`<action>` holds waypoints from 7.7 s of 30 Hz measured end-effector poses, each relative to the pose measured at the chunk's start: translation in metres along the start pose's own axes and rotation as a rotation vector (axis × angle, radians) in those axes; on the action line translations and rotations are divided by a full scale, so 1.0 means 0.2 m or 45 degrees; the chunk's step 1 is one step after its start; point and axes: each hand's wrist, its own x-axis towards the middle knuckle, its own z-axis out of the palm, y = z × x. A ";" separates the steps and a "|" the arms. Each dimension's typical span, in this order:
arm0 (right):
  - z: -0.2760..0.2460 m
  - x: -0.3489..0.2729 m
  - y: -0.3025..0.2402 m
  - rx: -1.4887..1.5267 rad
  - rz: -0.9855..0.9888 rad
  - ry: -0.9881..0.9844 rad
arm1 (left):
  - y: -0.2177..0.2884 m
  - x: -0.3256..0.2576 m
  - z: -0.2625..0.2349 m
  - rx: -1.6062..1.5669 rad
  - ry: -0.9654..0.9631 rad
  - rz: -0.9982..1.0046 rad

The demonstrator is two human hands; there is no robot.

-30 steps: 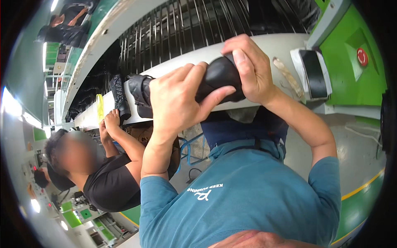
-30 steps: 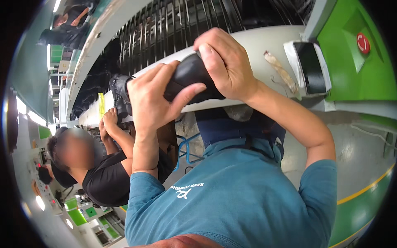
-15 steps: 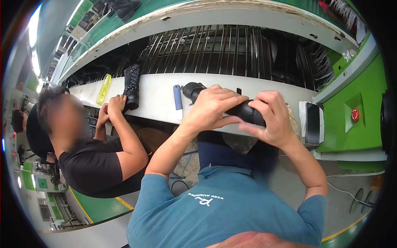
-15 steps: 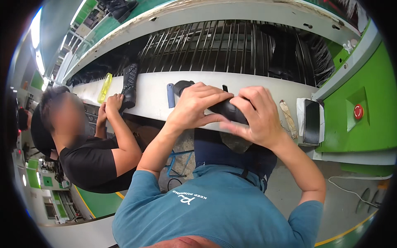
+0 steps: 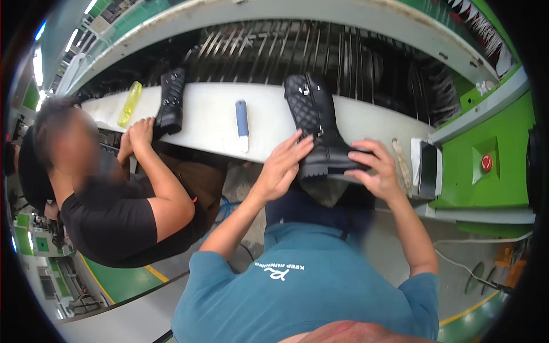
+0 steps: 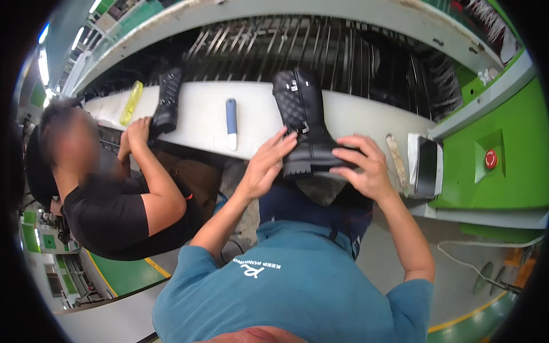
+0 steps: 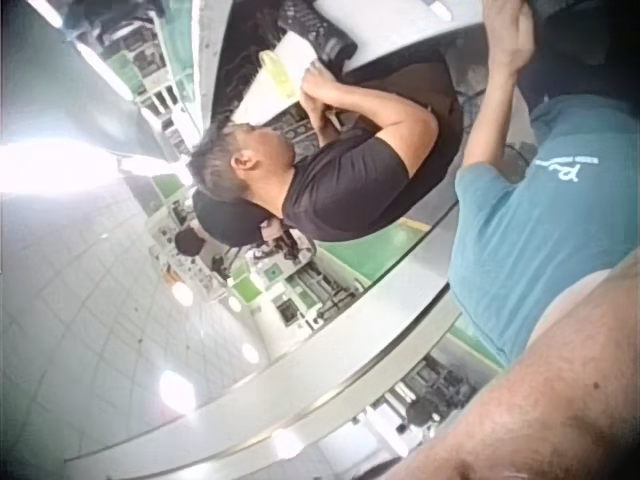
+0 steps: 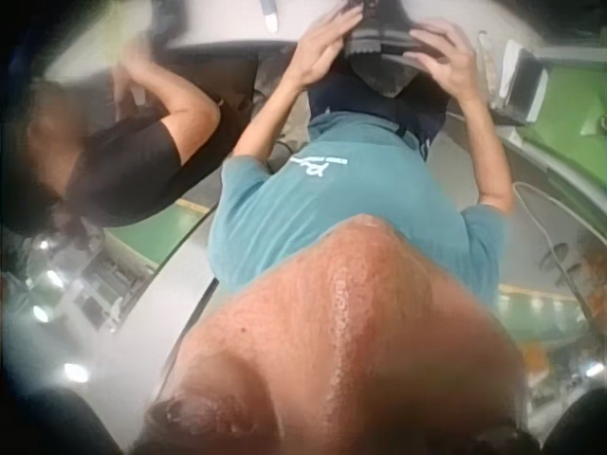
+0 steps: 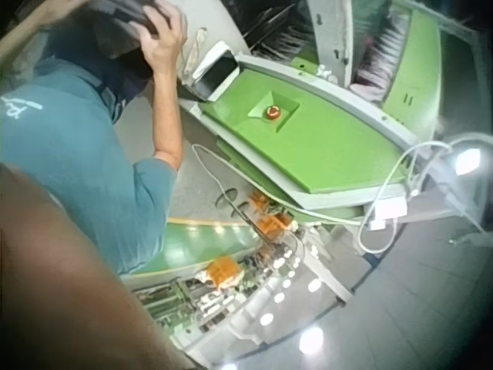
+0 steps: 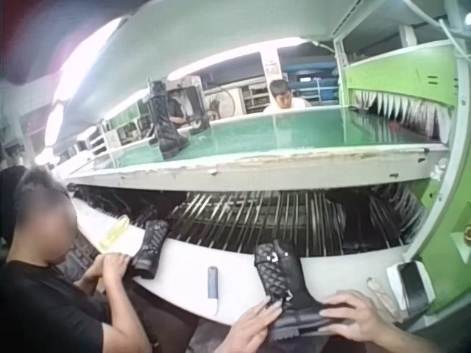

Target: The recorder is inspecting and handling black leather boots on a factory assembly line.

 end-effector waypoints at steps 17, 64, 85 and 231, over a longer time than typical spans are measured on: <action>0.14 0.08 -0.15 -0.213 0.016 -0.101 | -0.05 0.00 0.23 0.115 0.368 0.079; -0.20 0.47 -0.38 0.216 -0.221 0.259 | 0.30 0.33 0.25 -0.347 0.521 0.210; 0.16 0.00 -0.10 -0.263 -0.075 0.254 | 0.08 0.31 0.11 0.328 0.056 0.083; -0.31 -0.15 0.16 -0.837 0.527 -0.092 | 0.00 0.21 0.32 -0.582 1.054 -0.562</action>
